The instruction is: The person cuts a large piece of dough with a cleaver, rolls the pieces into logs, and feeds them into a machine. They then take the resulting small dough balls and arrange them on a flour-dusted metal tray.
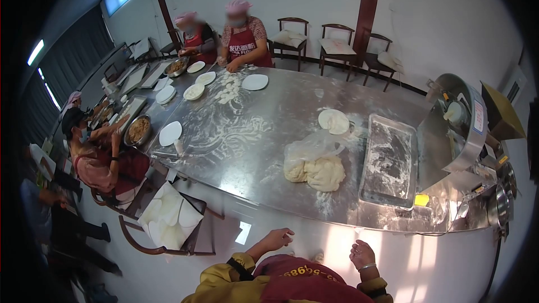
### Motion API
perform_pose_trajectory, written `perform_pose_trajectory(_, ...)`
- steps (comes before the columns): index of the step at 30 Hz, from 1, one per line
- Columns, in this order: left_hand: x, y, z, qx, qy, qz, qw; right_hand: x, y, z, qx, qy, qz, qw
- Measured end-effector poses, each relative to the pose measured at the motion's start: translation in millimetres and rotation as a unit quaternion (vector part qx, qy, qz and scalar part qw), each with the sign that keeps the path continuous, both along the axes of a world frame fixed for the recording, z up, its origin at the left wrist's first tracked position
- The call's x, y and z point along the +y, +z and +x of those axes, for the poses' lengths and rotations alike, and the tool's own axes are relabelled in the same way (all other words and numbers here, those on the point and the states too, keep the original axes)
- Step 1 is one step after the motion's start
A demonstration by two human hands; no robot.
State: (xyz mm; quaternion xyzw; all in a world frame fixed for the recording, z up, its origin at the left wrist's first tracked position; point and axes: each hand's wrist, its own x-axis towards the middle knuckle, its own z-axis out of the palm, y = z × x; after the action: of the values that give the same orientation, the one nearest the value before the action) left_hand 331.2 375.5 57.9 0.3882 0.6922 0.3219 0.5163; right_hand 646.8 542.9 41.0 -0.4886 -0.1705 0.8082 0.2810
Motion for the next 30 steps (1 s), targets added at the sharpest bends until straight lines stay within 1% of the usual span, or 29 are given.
perform_pose_trajectory(5,-2.6,-6.2,-1.1,0.003,0.004,-0.004,1.0,-0.3,-5.4,0.6,0.016,0.003,-0.018,1.0)
perform_pose_trajectory(11,-4.3,0.8,-4.3,0.021,-0.019,-0.027,0.999,-0.4,3.4,-3.8,-0.006,0.013,0.0,1.0)
perform_pose_trajectory(17,-5.7,-1.3,-5.5,0.008,-0.014,-0.03,0.999,1.3,4.4,-8.6,0.016,0.011,-0.012,1.0)
perform_pose_trajectory(23,-8.6,-7.6,-7.1,0.001,-0.01,-0.029,1.0,-2.4,5.3,-14.8,-0.001,0.028,0.012,1.0)
perform_pose_trajectory(26,-9.9,-7.8,-7.5,-0.001,-0.007,-0.033,0.999,-2.8,-0.7,-14.2,0.023,0.03,0.002,0.999)
perform_pose_trajectory(30,-11.0,-7.8,-7.8,-0.008,-0.003,-0.035,0.999,-4.9,-0.7,-16.9,0.025,0.027,-0.004,0.999)
